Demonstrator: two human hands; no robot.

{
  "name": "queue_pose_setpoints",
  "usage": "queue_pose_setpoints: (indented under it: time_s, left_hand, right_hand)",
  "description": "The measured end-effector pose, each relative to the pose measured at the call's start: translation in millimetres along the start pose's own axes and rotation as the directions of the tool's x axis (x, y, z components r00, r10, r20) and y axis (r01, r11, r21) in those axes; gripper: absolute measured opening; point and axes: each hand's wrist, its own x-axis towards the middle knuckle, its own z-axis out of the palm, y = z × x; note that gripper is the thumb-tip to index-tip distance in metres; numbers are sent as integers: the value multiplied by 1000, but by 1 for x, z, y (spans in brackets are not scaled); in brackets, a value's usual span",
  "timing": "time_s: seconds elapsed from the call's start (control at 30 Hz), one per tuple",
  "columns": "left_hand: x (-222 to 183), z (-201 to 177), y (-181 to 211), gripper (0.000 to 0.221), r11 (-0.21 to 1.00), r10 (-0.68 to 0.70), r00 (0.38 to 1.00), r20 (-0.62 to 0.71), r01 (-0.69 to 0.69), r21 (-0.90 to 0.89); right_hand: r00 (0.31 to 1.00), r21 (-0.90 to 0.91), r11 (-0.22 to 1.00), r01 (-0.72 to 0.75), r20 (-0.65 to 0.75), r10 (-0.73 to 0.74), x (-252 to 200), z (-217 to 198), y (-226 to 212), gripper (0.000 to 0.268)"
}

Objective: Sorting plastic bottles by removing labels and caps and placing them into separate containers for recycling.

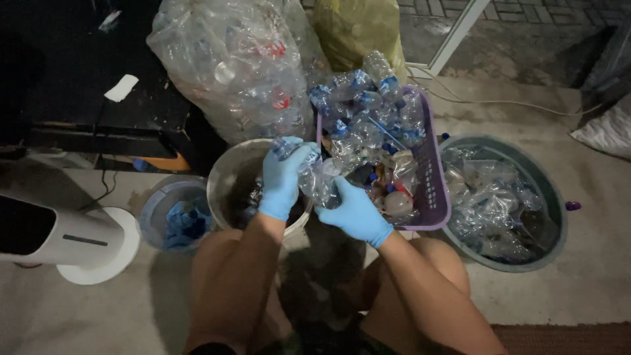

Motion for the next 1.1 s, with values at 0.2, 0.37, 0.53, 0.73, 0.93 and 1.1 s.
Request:
queue_pose_setpoints:
  time_s: [0.2,0.37,0.53,0.73,0.93,1.1]
  left_hand:
    - [23,-19,3,30,979,-189,982,-9,188,-74]
    - [49,-31,-15,31,962,-270,962,-37,271,30]
    - [39,-13,9,34,945,-309,947,-85,316,84]
    - [6,-13,16,32,906,-351,930,110,366,-212]
    - [-21,-19,1,21,895,-52,884,464,248,-372]
    - [6,-30,-16,24,845,-152,926,347,304,-440]
  right_hand:
    - [998,-169,984,-50,-40,44,-19,3,-22,46]
    - [999,-111,993,-36,-40,32,-25,12,-30,42]
    - [1000,-13,1000,-28,-13,28,-25,11,-34,37]
    - [997,73,997,-27,-66,32,-21,5,1,40]
    - [999,307,951,-33,-4,36,-7,4,15,55]
    - [960,127,990,62,262,-94,-3,-13,3,95]
